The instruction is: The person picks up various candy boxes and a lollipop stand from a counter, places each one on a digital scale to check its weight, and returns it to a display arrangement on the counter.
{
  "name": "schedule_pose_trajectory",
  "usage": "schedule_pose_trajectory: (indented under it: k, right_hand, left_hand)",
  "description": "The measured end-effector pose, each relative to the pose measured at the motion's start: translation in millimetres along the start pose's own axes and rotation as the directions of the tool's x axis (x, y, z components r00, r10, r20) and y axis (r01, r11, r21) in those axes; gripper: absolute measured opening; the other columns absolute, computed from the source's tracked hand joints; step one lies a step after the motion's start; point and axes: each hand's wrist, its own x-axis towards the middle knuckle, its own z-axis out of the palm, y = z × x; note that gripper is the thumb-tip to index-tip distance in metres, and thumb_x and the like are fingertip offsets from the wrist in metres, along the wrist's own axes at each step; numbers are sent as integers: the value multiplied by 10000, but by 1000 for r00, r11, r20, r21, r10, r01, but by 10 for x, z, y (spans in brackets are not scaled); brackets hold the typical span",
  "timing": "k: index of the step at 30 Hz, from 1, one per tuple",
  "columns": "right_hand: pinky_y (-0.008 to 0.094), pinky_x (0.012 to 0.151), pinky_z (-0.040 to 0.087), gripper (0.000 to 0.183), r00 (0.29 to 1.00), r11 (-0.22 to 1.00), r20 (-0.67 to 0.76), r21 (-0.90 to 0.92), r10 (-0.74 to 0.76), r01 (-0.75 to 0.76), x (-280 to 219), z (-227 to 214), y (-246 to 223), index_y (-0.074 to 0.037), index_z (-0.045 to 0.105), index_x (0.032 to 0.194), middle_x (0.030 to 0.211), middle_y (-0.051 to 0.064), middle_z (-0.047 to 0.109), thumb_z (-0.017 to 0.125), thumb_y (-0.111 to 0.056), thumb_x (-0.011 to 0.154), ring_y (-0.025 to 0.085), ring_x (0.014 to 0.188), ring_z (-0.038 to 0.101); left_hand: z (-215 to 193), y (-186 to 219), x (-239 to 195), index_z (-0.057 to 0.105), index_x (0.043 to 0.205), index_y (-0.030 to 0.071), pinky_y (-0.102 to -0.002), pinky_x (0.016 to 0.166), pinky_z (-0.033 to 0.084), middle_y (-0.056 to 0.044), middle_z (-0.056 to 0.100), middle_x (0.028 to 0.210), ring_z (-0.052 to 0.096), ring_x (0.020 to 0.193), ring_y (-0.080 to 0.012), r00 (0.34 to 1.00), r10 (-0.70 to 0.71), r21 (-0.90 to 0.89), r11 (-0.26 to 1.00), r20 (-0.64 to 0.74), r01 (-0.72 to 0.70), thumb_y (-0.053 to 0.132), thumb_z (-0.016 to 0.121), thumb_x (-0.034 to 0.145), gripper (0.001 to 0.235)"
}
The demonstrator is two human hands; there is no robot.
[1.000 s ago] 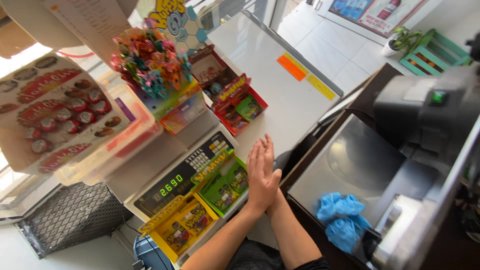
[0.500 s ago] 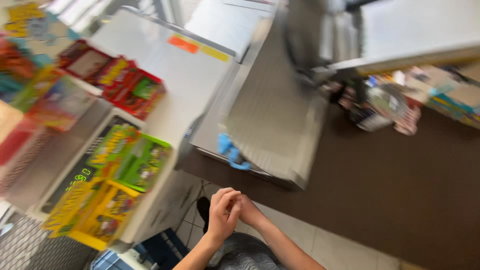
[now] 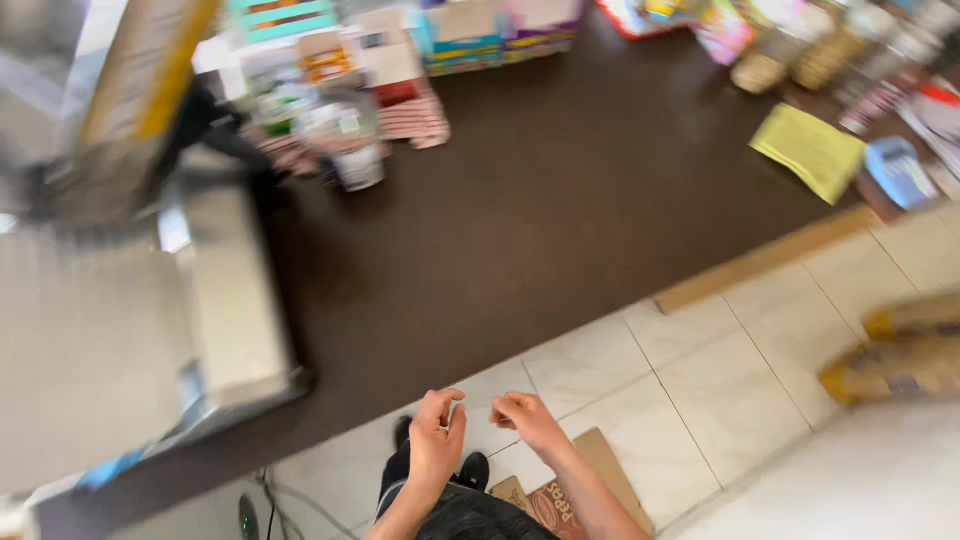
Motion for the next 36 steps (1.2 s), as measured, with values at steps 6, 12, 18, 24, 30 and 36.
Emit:
schedule_pose_trajectory:
  k: [6,12,18,24,30,36]
  right_hand:
    - [317,730,442,626,893,887,-344,253,-290,386,239,-1009,85,-204,272,763,718,-15,406,842,16,897,132,685,423]
    - [308,655,395,615,801,883,-540,204,-259,423,498,-1689,-593,-192,273,678,708,27,563,825,-27,894,131,626,467]
    - [336,925,529,583,740,847,-607,198,-289,493,819,-2200,-1292,-195,282,656,537,-5,435,765,-85,965,117,636,461]
    - [327,627,422,504,748,805,-585,255,-313,536,1479,-2665,-1646,-205,322,725,720,61,654,692,-178,1066,160,619,528]
    - [278,598,584,351,858,844,-454,339,-240,415,2616,-3219,-2201,-107,588,1221,959,130,762,448,-427,1184,168,719,680]
    - [287,723,661,459,864,895,-347,128,-363,428,3744,-3776,-3427,-66,582,1468,1232,142,772,677,-271,1068,170,891,718]
  left_hand:
    - [662,432,520,751,1011,64,-284,811,567,41,352,691,372,606,-108,989,-79,-100,991,125,92,92,588,1070,176]
    - [1181,734,1250,755,1154,86,-272,759,474,42,319,709,339,654,-113,953,-188,-108,970,236,219,88,607,1059,175]
    - [1590,1107,2157,741,1315,118,-321,680,455,46,359,705,367,630,-98,953,-81,-138,983,291,125,86,594,1071,287]
    - [1920,1266,3011,731,1334,116,-320,773,489,48,397,729,401,678,-102,978,-60,-208,973,200,102,16,543,1047,357]
    - [2277,1309,4050,715,1343,127,-398,870,554,-51,597,939,620,898,-201,994,-103,-190,977,-48,92,-40,577,964,437]
    - [2724,1548,5347,472,1614,115,-521,916,583,-149,715,1118,756,983,-330,973,-133,-141,984,-190,107,86,684,944,704]
